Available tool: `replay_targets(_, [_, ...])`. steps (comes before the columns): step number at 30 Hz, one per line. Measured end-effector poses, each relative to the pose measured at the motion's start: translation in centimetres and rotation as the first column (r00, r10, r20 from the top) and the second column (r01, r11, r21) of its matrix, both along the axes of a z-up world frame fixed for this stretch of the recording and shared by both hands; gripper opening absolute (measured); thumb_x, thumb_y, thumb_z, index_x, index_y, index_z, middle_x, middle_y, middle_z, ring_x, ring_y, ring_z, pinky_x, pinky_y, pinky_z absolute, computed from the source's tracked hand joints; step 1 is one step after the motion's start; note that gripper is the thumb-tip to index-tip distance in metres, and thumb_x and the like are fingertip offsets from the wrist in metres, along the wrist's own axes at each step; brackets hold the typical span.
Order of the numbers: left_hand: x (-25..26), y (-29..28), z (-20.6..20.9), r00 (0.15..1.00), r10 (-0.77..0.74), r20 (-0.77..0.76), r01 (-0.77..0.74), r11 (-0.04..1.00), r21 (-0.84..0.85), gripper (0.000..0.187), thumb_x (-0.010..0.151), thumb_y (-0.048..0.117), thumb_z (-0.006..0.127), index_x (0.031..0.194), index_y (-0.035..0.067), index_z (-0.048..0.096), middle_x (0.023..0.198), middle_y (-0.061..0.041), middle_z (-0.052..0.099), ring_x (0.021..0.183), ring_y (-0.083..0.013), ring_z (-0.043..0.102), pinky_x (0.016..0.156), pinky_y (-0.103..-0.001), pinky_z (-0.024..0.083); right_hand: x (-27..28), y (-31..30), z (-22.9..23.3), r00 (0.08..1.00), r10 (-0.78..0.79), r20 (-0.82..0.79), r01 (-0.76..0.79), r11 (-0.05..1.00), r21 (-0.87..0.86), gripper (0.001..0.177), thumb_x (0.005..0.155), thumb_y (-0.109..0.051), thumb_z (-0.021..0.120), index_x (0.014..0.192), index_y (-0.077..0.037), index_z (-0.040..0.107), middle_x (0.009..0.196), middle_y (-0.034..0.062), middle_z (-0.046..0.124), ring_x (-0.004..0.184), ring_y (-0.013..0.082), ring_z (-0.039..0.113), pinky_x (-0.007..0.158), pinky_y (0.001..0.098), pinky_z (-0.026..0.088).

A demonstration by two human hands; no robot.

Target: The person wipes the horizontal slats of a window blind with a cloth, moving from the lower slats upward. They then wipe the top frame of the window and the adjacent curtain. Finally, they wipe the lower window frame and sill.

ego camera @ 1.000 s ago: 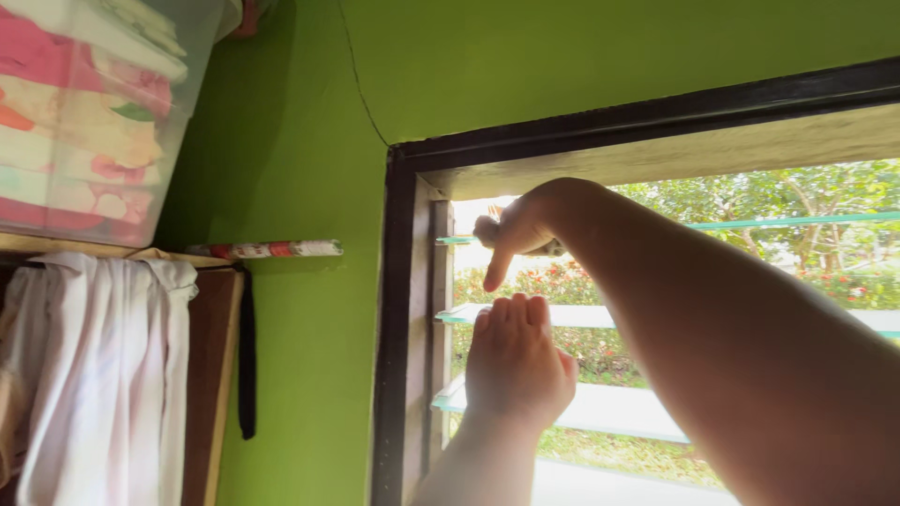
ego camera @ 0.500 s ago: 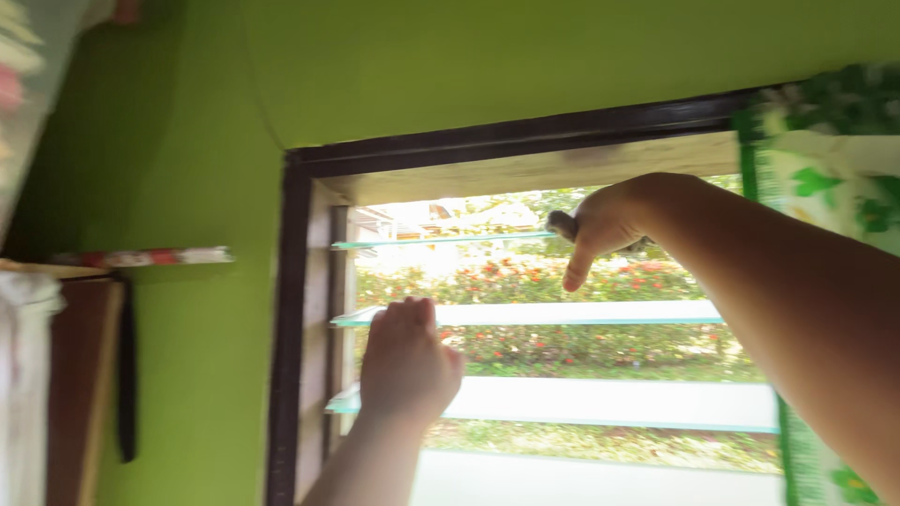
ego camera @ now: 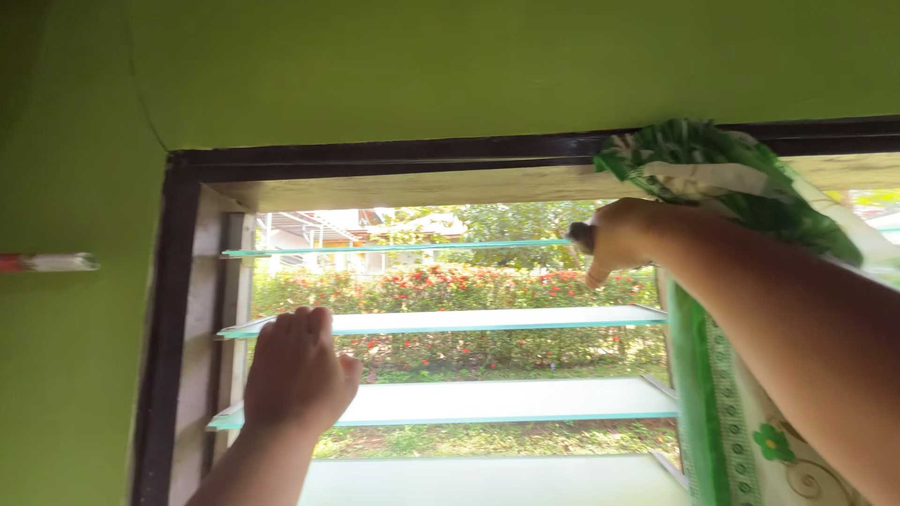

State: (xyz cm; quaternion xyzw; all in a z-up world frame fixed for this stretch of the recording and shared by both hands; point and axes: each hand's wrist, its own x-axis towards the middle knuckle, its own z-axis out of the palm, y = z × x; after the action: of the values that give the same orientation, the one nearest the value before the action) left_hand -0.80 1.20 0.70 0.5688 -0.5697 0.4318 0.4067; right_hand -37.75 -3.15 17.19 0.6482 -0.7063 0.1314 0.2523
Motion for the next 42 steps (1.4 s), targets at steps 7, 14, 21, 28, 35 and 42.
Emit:
replay_targets(7, [0.0,-0.1,0.1,1.0,-0.009,0.0,0.009,1.0,0.025,0.045,0.078,0.03,0.071,0.11,0.002,0.057,0.103,-0.018,0.061,0.101,-0.0328,0.059,0.099,-0.046,0.045,-0.9,0.5,-1.6,0.99,0.134,0.039,-0.128,0.984,-0.126,0.054,0.068,-0.049,0.092,0.103,-0.013,0.071,0.096,0.0113,0.078,0.092,0.0282,0.075,0.084,0.0438,0.059])
replay_targets(14, [0.1,-0.7,-0.6,0.991,-0.121,0.047,0.126,0.985,-0.116,0.038,0.072,0.025,0.072,0.098,0.002,0.057,0.097,-0.017,0.061,0.096,-0.0345,0.059,0.092,-0.048,0.045,0.5,-0.8,1.2,0.954,0.203,0.219,-0.225,0.971,0.083,0.065,0.058,-0.052,0.1,0.087,-0.007,0.063,0.073,0.0104,0.062,0.064,0.0237,0.061,0.058,0.0411,0.052])
replay_targets(21, [0.1,-0.5,-0.9,0.993,-0.11,0.042,0.113,0.989,-0.09,0.028,0.078,0.02,0.069,0.094,0.002,0.056,0.094,-0.016,0.06,0.094,-0.0327,0.059,0.093,-0.049,0.043,8.9,-1.1,2.0,0.927,0.256,0.275,-0.307,0.937,0.166,0.063,0.056,-0.055,0.098,0.086,-0.015,0.059,0.07,0.0043,0.048,0.064,0.0203,0.051,0.061,0.0387,0.053])
replay_targets(28, [0.3,-1.8,-1.4,0.968,-0.23,0.1,0.248,0.931,-0.268,0.039,0.068,0.017,0.072,0.099,-0.001,0.057,0.098,-0.02,0.06,0.098,-0.0368,0.057,0.092,-0.052,0.042,19.8,-0.4,2.5,0.936,0.35,0.051,-0.353,0.922,0.158,0.069,0.057,-0.062,0.092,0.098,-0.012,0.069,0.086,0.0099,0.063,0.08,0.0266,0.064,0.072,0.0459,0.051])
replay_targets(35, [0.3,-2.5,-1.6,0.954,-0.287,0.085,0.299,0.918,-0.262,0.043,0.071,0.018,0.072,0.104,-0.002,0.054,0.109,-0.022,0.059,0.109,-0.0375,0.054,0.102,-0.051,0.038,28.8,-0.2,2.8,0.873,0.482,-0.078,-0.463,0.867,0.183,0.074,0.062,-0.061,0.09,0.109,-0.006,0.075,0.098,0.0161,0.07,0.091,0.0312,0.067,0.081,0.0495,0.05])
replay_targets(42, [-0.3,-2.1,-1.6,0.982,-0.187,0.037,0.19,0.972,-0.141,0.041,0.078,0.023,0.07,0.107,-0.001,0.053,0.11,-0.019,0.056,0.112,-0.0338,0.051,0.11,-0.048,0.033,35.9,-0.1,1.9,0.816,0.531,-0.228,-0.523,0.847,0.099,0.052,0.083,-0.051,0.08,0.114,-0.009,0.077,0.108,0.016,0.075,0.098,0.0312,0.07,0.09,0.0486,0.053])
